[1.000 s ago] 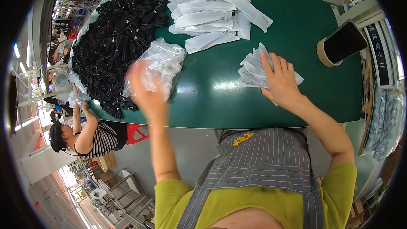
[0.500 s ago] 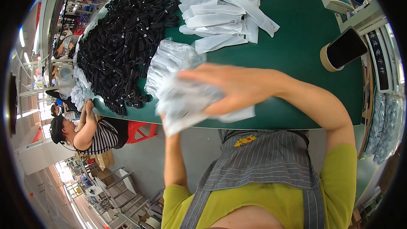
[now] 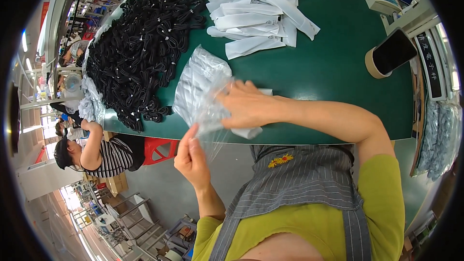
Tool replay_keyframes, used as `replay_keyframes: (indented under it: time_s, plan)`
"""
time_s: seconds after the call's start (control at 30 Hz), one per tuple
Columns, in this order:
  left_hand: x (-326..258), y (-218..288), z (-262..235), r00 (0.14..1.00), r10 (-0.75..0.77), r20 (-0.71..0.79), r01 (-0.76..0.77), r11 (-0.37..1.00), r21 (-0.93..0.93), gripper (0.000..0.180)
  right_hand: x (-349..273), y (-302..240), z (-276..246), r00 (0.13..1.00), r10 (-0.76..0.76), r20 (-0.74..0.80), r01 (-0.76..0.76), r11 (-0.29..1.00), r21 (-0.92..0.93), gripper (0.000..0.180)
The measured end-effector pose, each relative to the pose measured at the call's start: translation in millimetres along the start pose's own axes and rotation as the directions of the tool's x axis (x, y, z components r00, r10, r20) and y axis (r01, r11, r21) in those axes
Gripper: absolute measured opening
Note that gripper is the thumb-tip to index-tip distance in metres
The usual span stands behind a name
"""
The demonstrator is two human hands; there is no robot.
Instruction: Packing individual cables wrapped in protective sleeves into a plastic bag.
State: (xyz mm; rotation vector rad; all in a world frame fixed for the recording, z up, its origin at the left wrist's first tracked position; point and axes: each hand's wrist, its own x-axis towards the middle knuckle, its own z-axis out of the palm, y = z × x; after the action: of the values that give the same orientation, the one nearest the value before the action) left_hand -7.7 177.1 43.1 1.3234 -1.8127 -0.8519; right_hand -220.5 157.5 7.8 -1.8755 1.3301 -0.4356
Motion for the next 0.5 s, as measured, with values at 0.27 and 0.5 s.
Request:
replay_keyframes:
  time_s: [0.27, 0.5]
  plan:
    - [10, 28, 23, 0.968, 0.093, 0.234, -0.091, 0.996, -0.020, 0.026, -4, -24, 58, 0.912, -0.085, -0.400, -0.105, 0.897, -0.430, 0.079]
    - [3, 26, 5, 0.971, 0.038, 0.238, -0.048, 0.998, 0.036, 0.024, 152, 23, 67, 0.683, -0.153, -0.714, -0.420, 0.717, -0.556, 0.059]
